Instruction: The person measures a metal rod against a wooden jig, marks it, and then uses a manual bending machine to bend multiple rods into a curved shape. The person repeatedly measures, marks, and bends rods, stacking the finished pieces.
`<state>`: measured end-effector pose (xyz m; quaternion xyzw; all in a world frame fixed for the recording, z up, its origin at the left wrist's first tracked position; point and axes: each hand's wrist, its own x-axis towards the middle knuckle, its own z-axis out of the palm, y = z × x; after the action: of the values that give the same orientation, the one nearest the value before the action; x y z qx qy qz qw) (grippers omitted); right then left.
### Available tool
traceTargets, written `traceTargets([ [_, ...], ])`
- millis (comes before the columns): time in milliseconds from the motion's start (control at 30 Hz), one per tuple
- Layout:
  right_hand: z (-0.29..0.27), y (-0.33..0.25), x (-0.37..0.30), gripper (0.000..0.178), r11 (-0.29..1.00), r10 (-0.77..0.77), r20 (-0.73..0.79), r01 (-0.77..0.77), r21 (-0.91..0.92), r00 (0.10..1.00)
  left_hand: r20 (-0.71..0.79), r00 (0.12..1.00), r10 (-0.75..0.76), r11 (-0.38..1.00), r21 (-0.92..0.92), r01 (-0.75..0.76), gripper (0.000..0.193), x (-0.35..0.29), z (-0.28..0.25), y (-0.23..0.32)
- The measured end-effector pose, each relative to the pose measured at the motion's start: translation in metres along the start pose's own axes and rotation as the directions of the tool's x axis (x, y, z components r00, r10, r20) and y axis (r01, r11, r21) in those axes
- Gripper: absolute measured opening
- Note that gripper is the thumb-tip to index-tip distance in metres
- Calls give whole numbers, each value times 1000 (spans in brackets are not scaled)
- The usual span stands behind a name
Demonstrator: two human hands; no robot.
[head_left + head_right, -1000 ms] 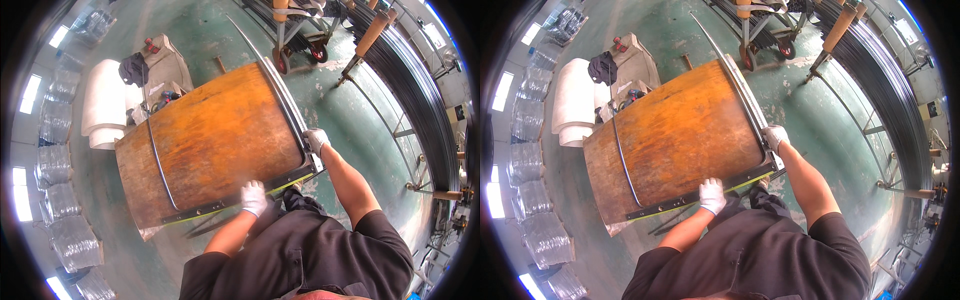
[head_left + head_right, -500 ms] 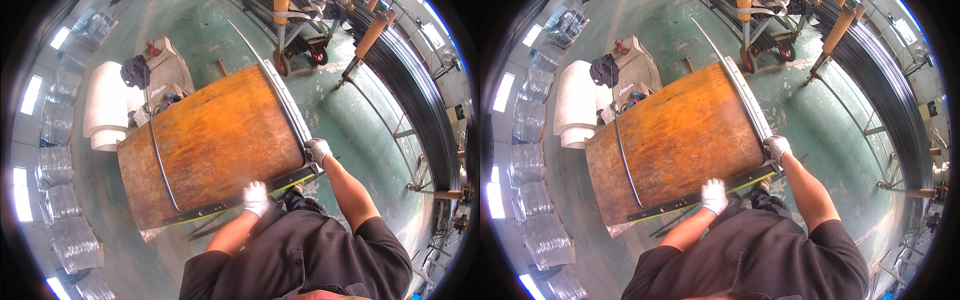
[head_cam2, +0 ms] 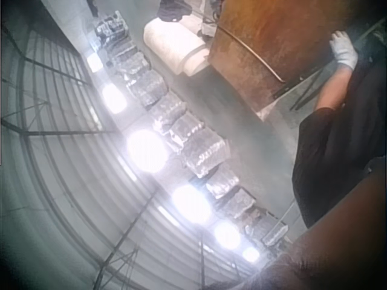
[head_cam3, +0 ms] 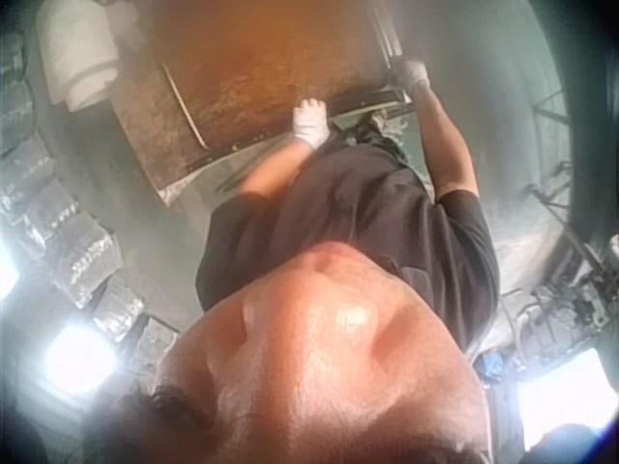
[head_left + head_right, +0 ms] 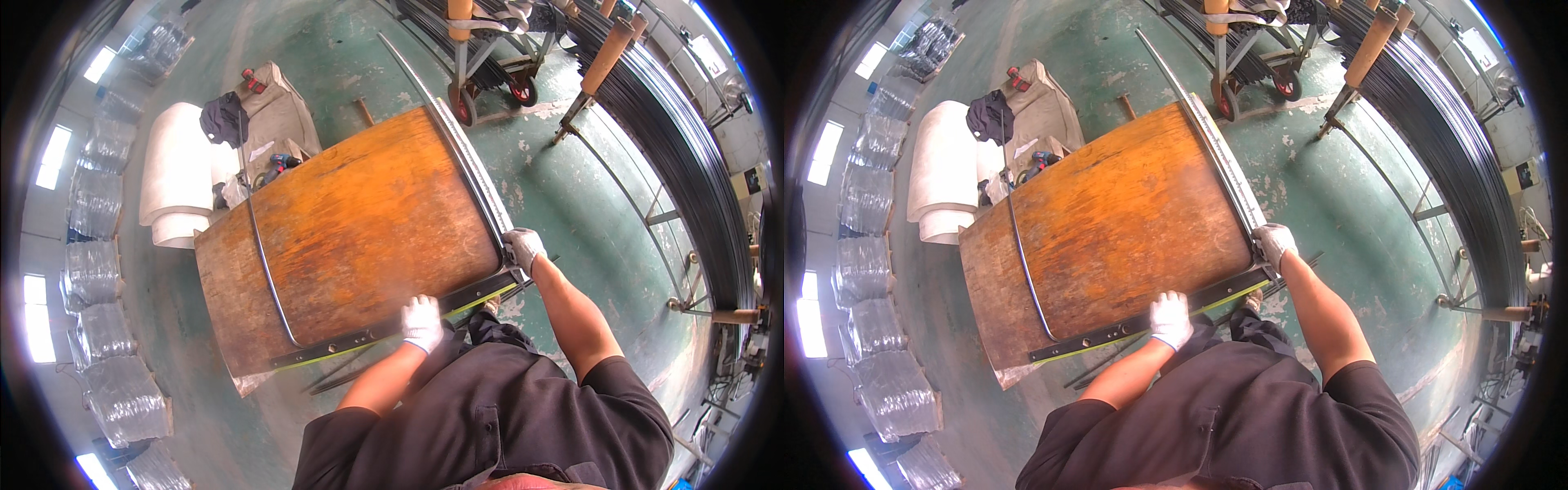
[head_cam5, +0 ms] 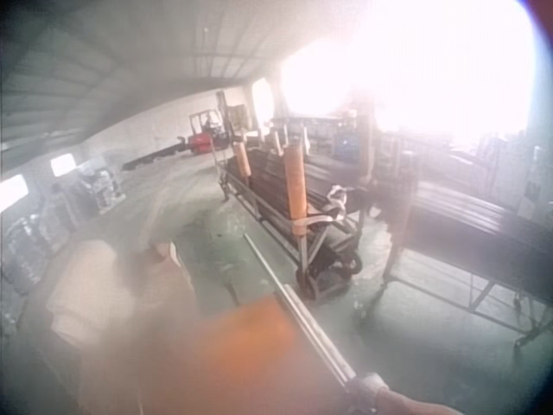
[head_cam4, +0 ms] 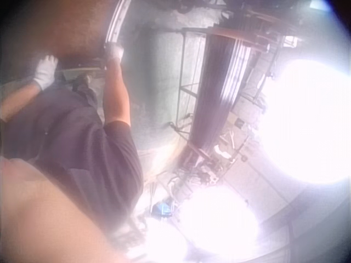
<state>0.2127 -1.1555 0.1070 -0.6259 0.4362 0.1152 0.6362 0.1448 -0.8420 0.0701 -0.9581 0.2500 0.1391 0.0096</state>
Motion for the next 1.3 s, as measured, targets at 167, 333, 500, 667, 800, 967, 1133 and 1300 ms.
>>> traceTargets([
  [167,3,-4,-5,9,1000,-8,-11,8,6,1000,10,1000,-1,1000,6,1,39,0,1,0],
  [333,2,1,0,8,999,20,-1,-20,30,1000,9,1000,-1,1000,2,1,38,1,0,1],
  [500,3,-1,-4,9,997,63,7,-64,37,998,20,1000,-3,1000,0,3,38,0,-2,1],
  [667,4,0,-3,8,997,75,7,-76,30,997,5,1000,0,1000,-3,0,37,0,-1,0],
  [800,2,-1,-4,13,997,84,22,-84,-2,996,19,1000,-4,1000,1,4,39,0,0,-1],
  [967,-13,20,15,26,917,-183,19,178,-358,983,73,997,2,1000,0,-2,44,4,-20,2],
  [1133,-21,41,-36,30,966,-78,1,76,-247,997,52,998,-33,999,7,33,34,3,-7,5],
  [1300,-35,97,-92,32,963,123,-70,-136,-231,990,122,992,-21,999,51,15,35,6,-5,5],
])
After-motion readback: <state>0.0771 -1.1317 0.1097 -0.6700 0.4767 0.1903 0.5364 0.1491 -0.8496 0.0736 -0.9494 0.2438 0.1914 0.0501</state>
